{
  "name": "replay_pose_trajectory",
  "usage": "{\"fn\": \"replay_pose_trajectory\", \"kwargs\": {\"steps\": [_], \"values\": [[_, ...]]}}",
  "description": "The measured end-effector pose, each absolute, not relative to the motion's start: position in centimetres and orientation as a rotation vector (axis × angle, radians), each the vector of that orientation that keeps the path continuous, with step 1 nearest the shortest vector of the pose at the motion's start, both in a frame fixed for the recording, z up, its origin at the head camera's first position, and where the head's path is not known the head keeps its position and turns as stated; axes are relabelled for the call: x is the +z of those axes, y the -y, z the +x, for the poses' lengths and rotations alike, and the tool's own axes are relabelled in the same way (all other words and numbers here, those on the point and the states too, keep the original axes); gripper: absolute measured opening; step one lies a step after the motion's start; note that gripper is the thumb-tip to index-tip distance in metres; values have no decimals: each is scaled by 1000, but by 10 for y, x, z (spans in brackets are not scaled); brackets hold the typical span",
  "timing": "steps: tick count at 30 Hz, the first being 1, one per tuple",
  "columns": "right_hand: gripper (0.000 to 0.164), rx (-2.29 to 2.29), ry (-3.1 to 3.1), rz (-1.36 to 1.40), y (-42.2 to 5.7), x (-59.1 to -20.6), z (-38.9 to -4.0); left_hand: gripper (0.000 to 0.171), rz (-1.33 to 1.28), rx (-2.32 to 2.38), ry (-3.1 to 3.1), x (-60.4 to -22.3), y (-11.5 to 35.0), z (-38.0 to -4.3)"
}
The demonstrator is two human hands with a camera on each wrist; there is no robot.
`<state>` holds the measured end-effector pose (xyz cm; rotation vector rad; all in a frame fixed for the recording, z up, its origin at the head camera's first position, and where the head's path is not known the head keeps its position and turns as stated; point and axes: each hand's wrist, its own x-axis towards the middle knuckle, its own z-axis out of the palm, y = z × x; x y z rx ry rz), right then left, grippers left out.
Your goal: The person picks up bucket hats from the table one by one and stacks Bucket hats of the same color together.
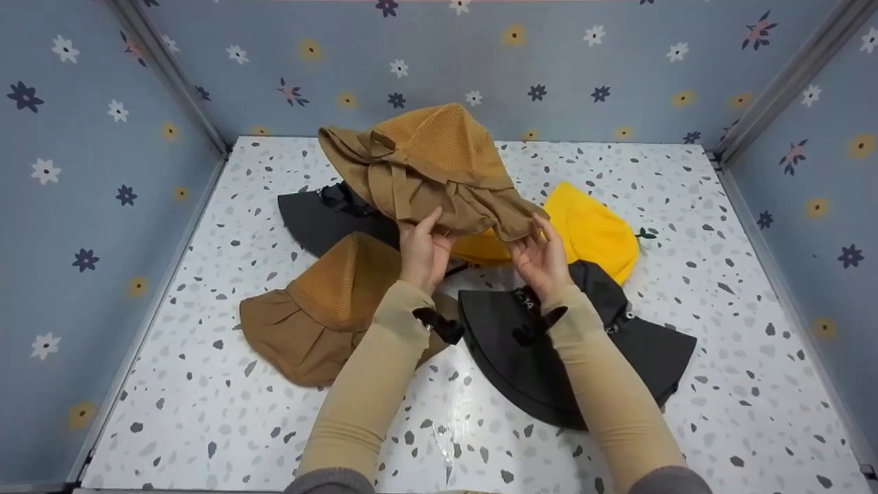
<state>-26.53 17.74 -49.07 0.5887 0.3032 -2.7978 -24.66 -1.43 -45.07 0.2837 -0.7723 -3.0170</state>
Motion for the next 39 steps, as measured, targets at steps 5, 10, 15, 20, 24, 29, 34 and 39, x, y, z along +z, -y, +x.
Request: {"fn": "replay_pose_trajectory", "kwargs": {"steps": [5,10,15,20,24,29,34,39], "values": [[25,-2774,-457,576,-178,-487,-266,68,270,-3052,711,-454,17,-241],[28,-2775,-468,566,-178,-485,-264,68,235,-3079,684,-458,17,-236],[27,-2827,-377,517,-179,-483,-262,65,196,-3107,697,-461,18,-231],[26,-2883,-375,510,-181,-478,-260,69,165,-3121,740,-465,21,-229],[25,-2923,-430,495,-183,-475,-258,76,173,-3112,795,-466,25,-228],[25,-2958,-470,461,-186,-473,-257,80,187,-3080,873,-469,26,-227],[20,-2961,-488,439,-191,-471,-255,66,184,-3062,838,-470,29,-226],[14,-2959,-524,435,-200,-470,-254,43,135,-3052,741,-469,33,-229]]}}
